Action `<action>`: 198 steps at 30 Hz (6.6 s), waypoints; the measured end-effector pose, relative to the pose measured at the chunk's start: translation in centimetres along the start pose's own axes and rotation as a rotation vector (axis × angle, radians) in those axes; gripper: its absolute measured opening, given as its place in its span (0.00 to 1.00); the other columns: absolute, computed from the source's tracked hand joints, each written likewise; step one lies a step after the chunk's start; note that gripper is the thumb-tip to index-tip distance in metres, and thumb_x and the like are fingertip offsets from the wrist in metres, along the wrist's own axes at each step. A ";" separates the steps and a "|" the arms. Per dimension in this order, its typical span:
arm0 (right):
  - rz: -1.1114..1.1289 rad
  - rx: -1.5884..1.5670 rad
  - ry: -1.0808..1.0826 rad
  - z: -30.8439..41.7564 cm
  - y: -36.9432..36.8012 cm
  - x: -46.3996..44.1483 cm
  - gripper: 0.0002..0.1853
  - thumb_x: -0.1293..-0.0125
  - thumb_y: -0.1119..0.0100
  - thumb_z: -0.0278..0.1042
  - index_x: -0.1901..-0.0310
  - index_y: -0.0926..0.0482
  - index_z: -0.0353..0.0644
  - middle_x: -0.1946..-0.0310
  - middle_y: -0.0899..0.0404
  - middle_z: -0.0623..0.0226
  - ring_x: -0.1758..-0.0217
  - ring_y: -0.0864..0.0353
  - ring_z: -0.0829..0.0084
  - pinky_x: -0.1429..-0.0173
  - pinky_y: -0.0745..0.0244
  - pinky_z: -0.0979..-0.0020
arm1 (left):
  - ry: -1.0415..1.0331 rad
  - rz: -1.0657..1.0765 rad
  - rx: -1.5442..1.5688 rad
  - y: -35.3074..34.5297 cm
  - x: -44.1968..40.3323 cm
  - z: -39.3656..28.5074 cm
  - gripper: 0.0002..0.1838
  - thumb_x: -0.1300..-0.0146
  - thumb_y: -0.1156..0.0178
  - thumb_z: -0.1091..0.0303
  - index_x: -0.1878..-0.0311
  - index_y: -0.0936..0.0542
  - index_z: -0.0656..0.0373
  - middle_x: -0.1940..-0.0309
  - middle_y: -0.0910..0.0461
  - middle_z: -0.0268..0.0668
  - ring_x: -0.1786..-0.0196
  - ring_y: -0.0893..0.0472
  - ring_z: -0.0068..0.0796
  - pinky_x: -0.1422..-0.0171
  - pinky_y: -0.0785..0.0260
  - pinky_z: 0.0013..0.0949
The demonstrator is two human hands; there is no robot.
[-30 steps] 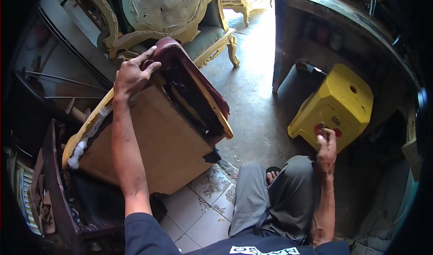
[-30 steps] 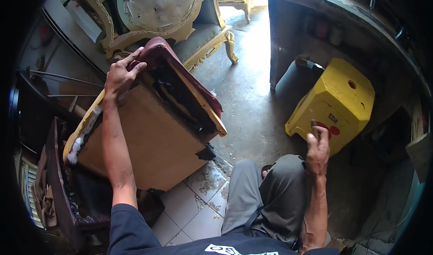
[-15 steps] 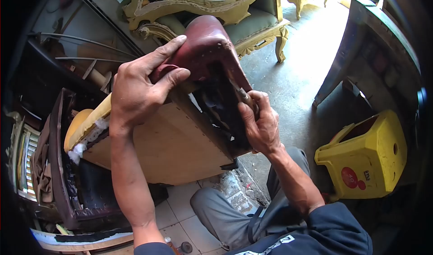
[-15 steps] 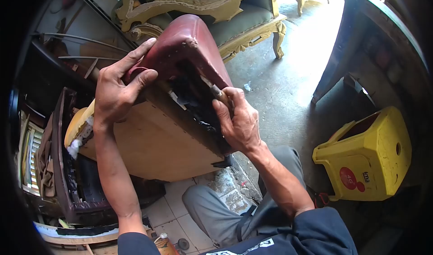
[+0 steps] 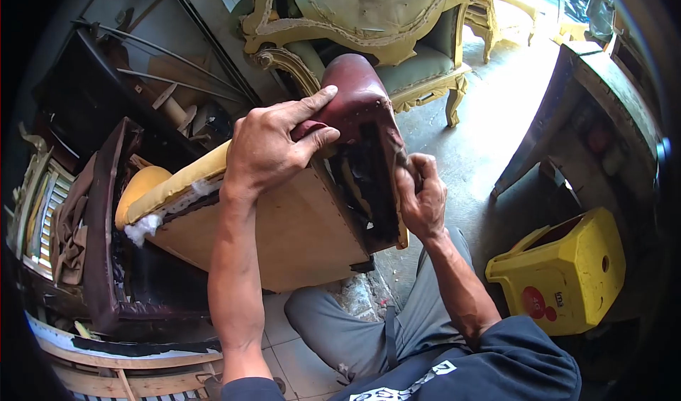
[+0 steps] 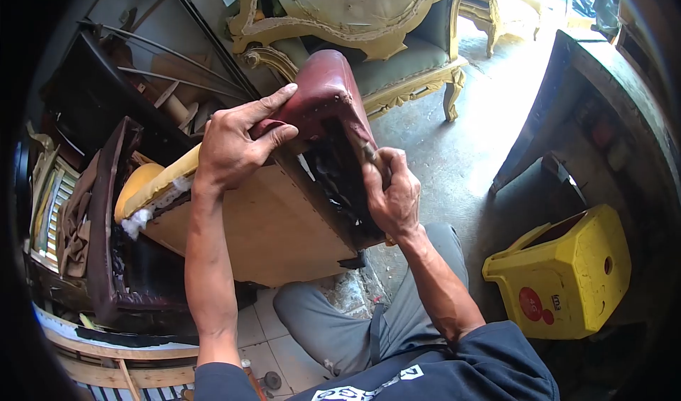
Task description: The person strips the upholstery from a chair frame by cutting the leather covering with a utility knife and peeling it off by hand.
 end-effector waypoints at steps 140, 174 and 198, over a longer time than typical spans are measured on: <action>0.424 -0.028 0.022 3.5 -3.1 -8.5 0.27 0.23 0.33 0.54 0.67 0.15 0.32 0.84 0.24 0.63 0.79 0.30 0.79 0.71 0.30 0.67 | -0.231 -0.432 -0.192 -5.0 3.3 -2.2 0.09 0.46 0.21 0.65 0.65 0.12 0.53 0.60 0.18 0.28 0.39 0.26 0.40 0.28 0.43 0.53; 0.781 0.672 0.952 25.8 -6.6 -6.4 0.10 0.35 0.30 0.36 0.58 0.10 0.39 0.67 0.11 0.50 0.67 0.10 0.53 0.61 0.14 0.57 | -0.087 -0.189 -0.393 -1.1 5.9 0.0 0.41 0.53 0.16 0.50 0.37 0.22 0.56 0.48 0.22 0.39 0.43 0.21 0.41 0.36 0.35 0.52; 0.170 -0.011 0.071 5.1 1.2 -2.4 0.11 0.26 0.30 0.35 0.50 0.15 0.36 0.77 0.30 0.74 0.71 0.34 0.83 0.64 0.29 0.73 | -0.239 -0.646 -0.201 -6.5 11.0 -5.6 0.13 0.48 0.28 0.72 0.57 0.12 0.50 0.56 0.19 0.29 0.42 0.21 0.35 0.24 0.46 0.61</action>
Point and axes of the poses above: each hand's wrist, its own x-axis away from the middle knuckle, its own y-axis out of the back of the hand, z = x × y, the point moved 6 cm from there along -x, towards the middle knuckle
